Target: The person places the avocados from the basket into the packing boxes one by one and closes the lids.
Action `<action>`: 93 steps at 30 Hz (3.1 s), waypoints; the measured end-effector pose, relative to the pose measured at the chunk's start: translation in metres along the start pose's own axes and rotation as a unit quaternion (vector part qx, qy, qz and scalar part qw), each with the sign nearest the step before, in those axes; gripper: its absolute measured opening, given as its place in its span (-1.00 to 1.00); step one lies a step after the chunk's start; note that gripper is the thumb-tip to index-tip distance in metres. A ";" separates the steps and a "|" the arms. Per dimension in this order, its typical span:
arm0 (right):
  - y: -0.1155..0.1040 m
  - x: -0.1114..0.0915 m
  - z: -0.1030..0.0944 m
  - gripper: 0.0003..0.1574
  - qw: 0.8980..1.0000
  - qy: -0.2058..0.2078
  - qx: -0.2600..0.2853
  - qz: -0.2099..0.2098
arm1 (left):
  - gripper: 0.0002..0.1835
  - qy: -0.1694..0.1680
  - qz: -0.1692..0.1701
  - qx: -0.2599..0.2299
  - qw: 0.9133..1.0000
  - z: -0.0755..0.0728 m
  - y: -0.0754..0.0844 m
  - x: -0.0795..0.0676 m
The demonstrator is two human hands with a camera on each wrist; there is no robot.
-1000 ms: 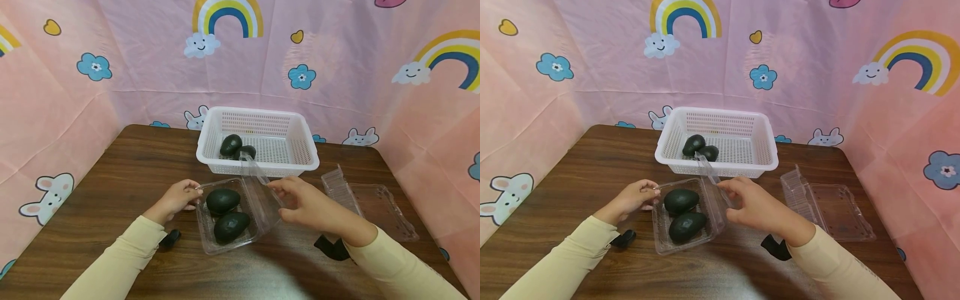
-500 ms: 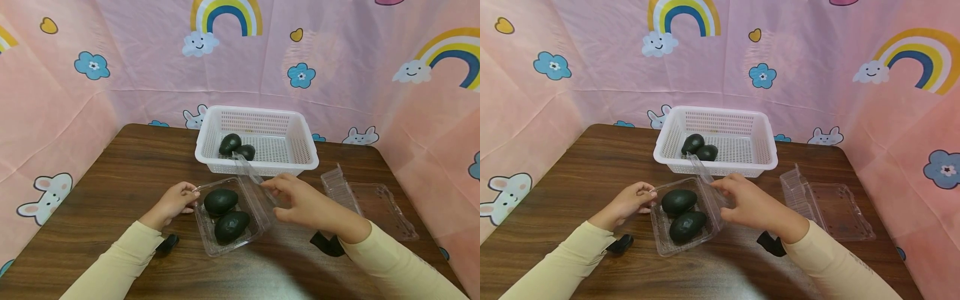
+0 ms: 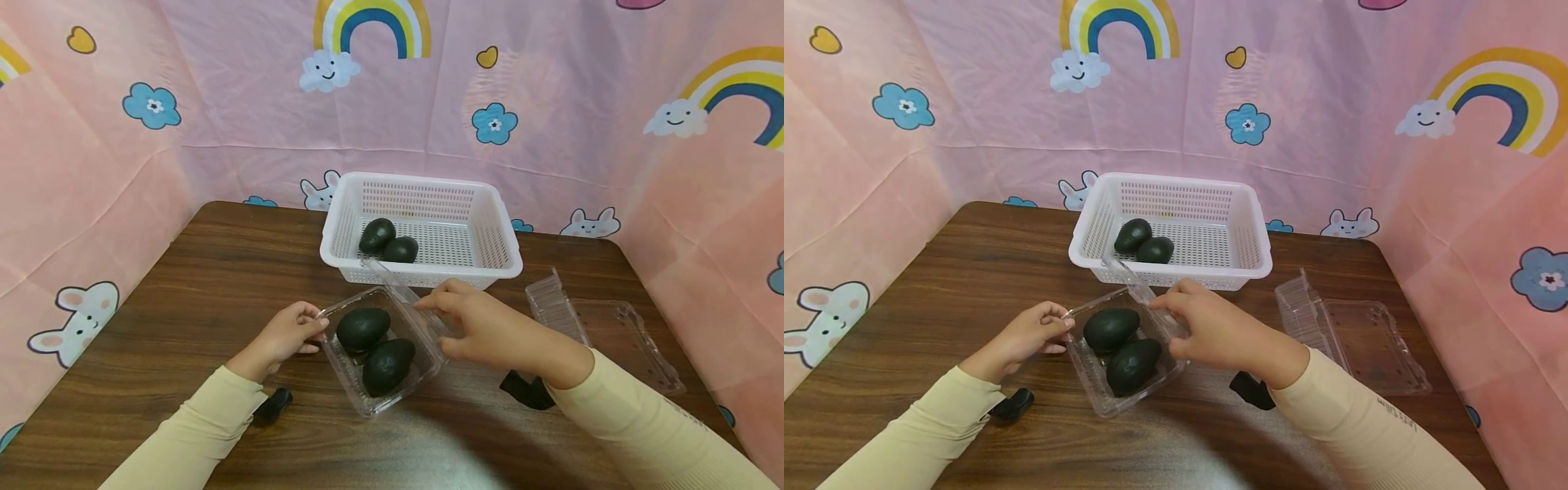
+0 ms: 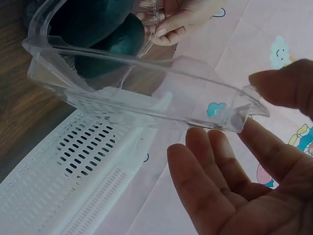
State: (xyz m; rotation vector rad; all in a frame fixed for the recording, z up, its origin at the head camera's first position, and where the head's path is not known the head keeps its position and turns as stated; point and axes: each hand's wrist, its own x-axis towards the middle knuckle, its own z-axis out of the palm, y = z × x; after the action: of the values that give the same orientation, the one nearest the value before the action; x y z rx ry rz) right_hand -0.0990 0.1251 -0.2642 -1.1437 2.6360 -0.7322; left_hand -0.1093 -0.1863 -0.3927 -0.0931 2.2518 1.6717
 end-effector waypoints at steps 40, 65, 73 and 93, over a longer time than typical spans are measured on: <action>0.022 -0.005 0.017 -0.55 0.993 0.078 -0.068 -0.053 | -0.80 -0.022 0.007 -0.006 1.000 0.017 -0.003 -0.006; 0.039 -0.014 0.044 -0.64 0.967 0.193 -0.126 -0.113 | -0.80 -0.014 0.014 0.013 1.000 0.029 -0.006 -0.010; 0.042 -0.015 0.053 -0.64 0.963 0.198 -0.140 -0.120 | -0.77 -0.022 0.021 0.014 0.999 0.031 -0.007 -0.011; 0.054 -0.017 0.074 -0.63 0.942 0.232 -0.176 -0.167 | -0.72 -0.037 0.024 0.003 0.999 0.037 -0.002 -0.015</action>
State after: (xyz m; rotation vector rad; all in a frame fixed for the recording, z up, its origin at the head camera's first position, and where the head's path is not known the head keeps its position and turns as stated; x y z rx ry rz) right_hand -0.0959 0.1420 -0.3563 -1.7362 3.0911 -0.6675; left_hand -0.0859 -0.1544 -0.3992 0.0251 2.2213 1.6637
